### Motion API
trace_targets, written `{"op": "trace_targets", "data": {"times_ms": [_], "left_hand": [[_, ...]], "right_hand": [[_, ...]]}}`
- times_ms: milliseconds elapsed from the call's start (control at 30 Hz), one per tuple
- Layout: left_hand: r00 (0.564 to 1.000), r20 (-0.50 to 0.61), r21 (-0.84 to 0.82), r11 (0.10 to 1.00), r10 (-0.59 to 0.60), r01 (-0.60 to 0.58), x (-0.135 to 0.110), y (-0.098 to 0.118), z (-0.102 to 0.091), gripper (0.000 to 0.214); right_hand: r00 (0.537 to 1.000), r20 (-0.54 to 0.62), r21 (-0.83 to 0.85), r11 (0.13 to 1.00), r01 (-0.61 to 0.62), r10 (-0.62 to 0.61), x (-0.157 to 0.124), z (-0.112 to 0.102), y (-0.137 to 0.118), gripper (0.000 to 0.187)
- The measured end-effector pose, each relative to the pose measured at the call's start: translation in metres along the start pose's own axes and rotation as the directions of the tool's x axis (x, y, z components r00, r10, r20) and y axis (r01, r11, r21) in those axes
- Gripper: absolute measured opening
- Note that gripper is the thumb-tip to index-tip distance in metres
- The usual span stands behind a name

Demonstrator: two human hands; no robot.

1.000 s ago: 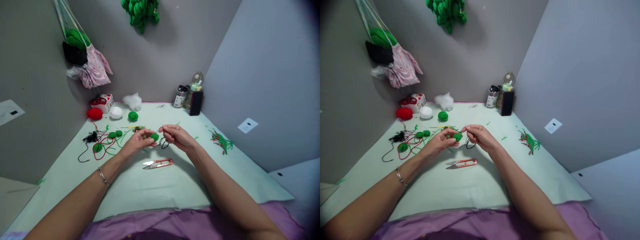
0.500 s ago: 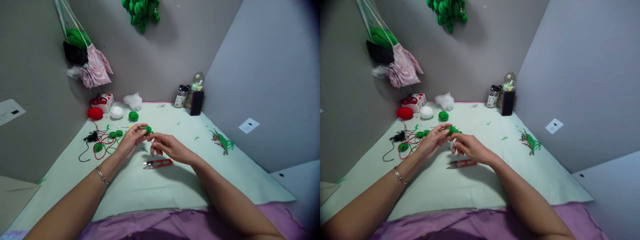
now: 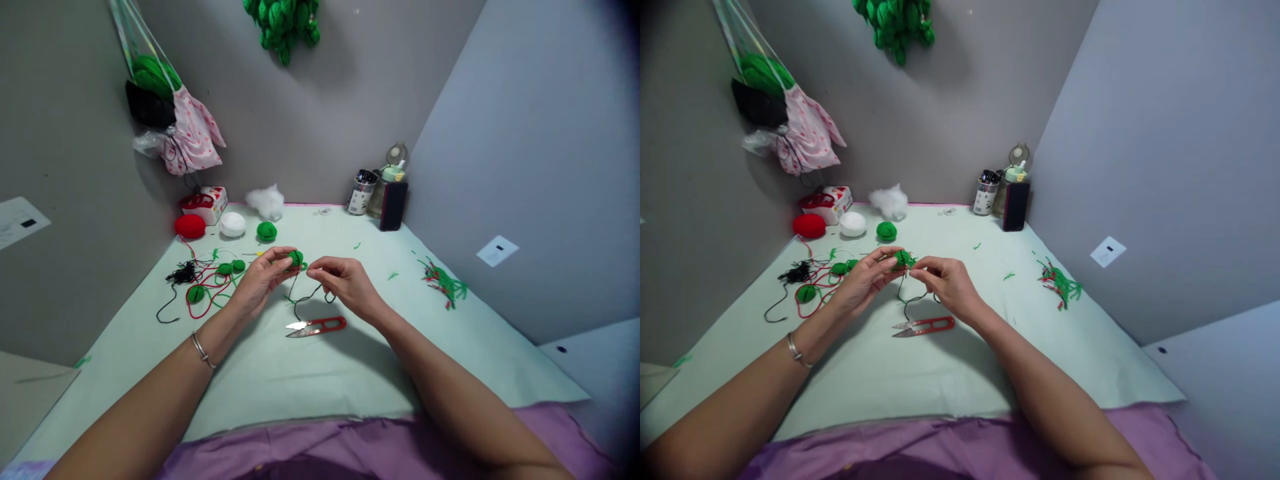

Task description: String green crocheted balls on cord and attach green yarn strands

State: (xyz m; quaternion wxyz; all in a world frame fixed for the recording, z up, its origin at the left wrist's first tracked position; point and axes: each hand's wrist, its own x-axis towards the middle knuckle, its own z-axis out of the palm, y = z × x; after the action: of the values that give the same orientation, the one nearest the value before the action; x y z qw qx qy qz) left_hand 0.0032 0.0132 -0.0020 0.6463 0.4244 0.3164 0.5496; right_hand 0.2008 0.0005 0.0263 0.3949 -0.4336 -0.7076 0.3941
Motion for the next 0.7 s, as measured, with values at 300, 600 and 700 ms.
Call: {"op": "trace_targets", "data": {"times_ms": [300,600,700], "left_hand": [[0.999,0.031,0.013,1.0,-0.007,0.007,-0.003,0.001,0.005,0.028],[1.0,0.027,0.023,1.0,-0.015,0.014,-0.004,0.0,0.006,0.026],[0.999,0.011,0.018,0.999,-0.033,0.033,-0.006,0.0,0.008,0.027]], "right_hand": [[1.0,-0.026,-0.013,1.0,-0.019,0.018,0.001,0.01,0.002,0.021],[0.998,-0.053,0.016,1.0,-0.013,0.014,0.001,0.013,0.005,0.02],[0.998,-0.07,0.047,0.999,0.003,0.001,0.001,0.015,0.007,0.02]]}}
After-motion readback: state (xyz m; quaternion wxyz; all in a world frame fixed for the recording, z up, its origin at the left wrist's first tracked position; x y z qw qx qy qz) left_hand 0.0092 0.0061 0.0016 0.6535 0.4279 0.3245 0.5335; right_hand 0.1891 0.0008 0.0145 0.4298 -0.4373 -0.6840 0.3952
